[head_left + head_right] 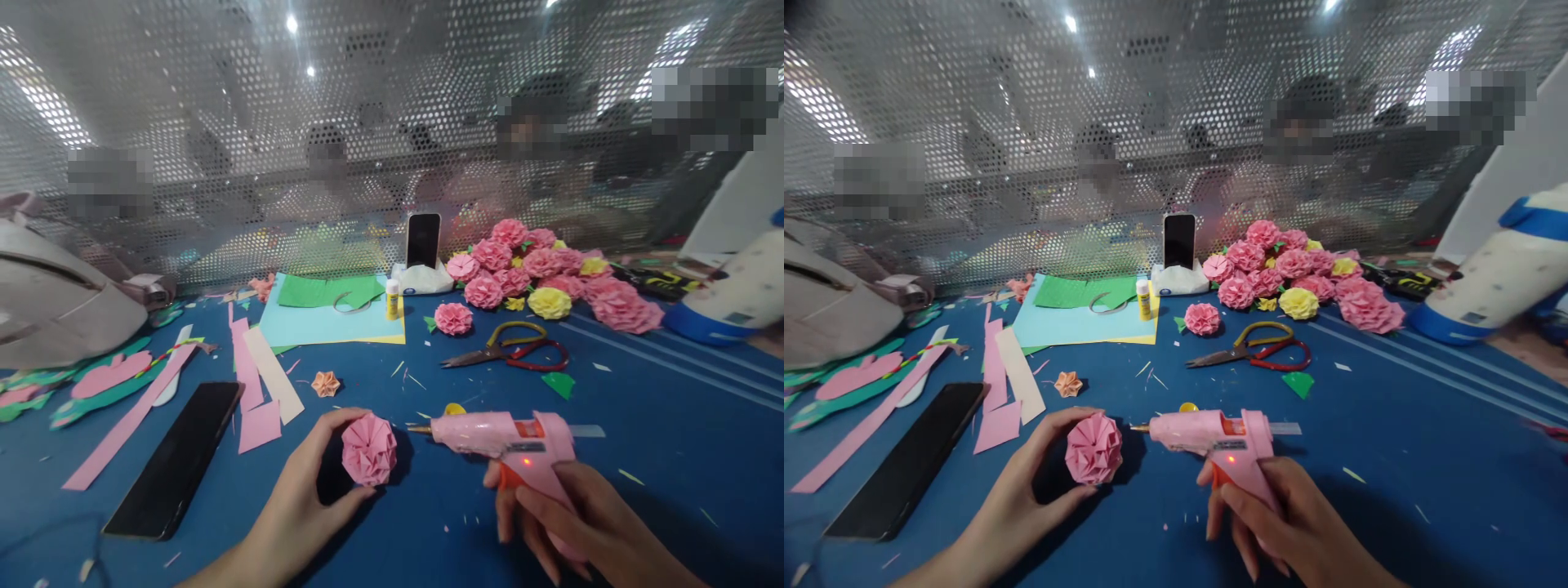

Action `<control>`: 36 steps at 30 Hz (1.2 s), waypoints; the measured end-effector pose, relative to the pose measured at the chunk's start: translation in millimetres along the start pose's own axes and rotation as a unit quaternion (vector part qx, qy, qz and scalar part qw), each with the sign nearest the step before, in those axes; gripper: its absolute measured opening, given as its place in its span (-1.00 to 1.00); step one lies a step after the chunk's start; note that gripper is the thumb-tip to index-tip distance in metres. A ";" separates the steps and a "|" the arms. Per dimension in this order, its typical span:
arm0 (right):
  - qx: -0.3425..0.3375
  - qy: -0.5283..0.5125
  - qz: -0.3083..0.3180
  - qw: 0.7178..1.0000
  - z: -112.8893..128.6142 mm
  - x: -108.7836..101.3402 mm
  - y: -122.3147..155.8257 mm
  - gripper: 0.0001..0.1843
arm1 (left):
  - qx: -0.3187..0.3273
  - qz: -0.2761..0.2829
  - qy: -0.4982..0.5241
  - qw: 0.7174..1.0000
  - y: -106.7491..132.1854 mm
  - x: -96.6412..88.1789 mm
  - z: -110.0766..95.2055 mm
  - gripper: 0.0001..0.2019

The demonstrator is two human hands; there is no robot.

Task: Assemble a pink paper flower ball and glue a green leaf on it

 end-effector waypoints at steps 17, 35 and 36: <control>0.069 -0.140 0.048 0.987 7.3 10.7 3.8 -0.37 | 0.083 0.011 -0.018 0.996 0.3 7.3 -4.0 -0.37; 0.014 -0.045 0.039 0.998 -6.3 9.3 8.2 -0.44 | 0.091 0.026 -0.014 0.995 2.2 4.6 -6.6 -0.39; 0.011 -0.044 0.042 0.998 -6.9 9.0 8.4 -0.45 | 0.091 0.027 -0.013 0.995 1.9 4.7 -6.9 -0.39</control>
Point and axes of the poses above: each hand's wrist, its own y-axis away from the middle knuckle, its own x-axis out of the palm, z = x × y, the point moved 2 cm from there along -y, towards the middle knuckle, and after that the axes turned 3 degrees about z, right-handed, at the moved point
